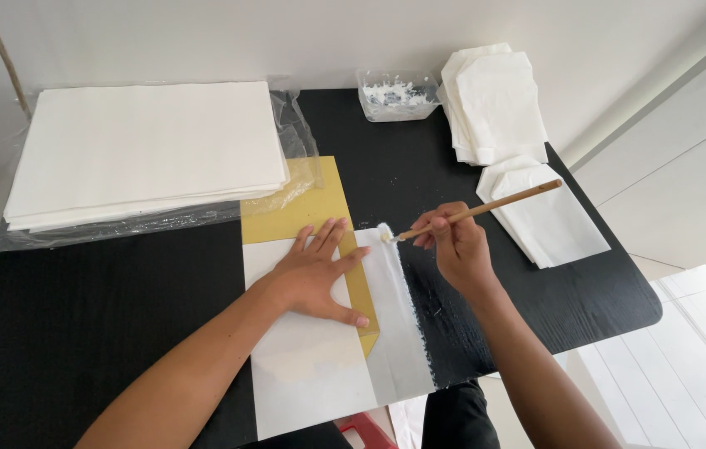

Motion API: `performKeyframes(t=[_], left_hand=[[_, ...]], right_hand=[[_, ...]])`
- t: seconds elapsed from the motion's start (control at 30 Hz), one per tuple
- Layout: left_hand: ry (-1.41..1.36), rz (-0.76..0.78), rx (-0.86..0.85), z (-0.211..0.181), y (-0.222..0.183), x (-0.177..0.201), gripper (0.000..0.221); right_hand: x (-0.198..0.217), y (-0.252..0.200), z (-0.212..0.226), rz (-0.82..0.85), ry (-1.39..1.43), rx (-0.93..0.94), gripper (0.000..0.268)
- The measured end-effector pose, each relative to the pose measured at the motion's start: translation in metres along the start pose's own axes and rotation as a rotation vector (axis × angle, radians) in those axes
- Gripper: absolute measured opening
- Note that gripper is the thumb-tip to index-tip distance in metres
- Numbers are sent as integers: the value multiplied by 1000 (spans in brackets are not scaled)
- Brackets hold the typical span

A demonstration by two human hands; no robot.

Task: Manually folding and gluing paper sheets to create bags using a template and a brush.

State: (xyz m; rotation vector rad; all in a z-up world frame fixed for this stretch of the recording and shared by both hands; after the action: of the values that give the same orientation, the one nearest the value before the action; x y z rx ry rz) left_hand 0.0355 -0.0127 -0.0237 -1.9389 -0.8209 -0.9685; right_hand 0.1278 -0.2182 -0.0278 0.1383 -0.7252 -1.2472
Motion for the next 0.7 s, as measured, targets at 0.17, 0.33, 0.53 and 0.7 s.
performKeyframes(t=[0.17,0.33,0.53,0.7], left_hand=[[-2,4,3,1,1,-3,115],[15,-9,14,3,4,-5,116],[20,-14,11,4,5,-5,117],[25,-31,9,7,8,-9,116]], right_hand=[[14,-22,4,23,19,-40,29],[25,-40,11,105,-12,-107,31],[34,-65,26,186,0,-180,32],[42,-94,37,242,-9,-255,31]])
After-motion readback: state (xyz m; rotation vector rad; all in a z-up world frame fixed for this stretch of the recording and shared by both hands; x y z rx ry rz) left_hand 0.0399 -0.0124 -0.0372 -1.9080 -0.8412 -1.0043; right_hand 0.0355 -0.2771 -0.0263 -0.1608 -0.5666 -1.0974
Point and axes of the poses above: each hand's wrist, its own y-axis towards the middle knuckle, its own x-axis out of the back of the hand, z = x × y, the point moved 4 cm from there along y, towards the middle knuckle, and after that the axes turned 10 degrees about -x, right-handed, at the moved point
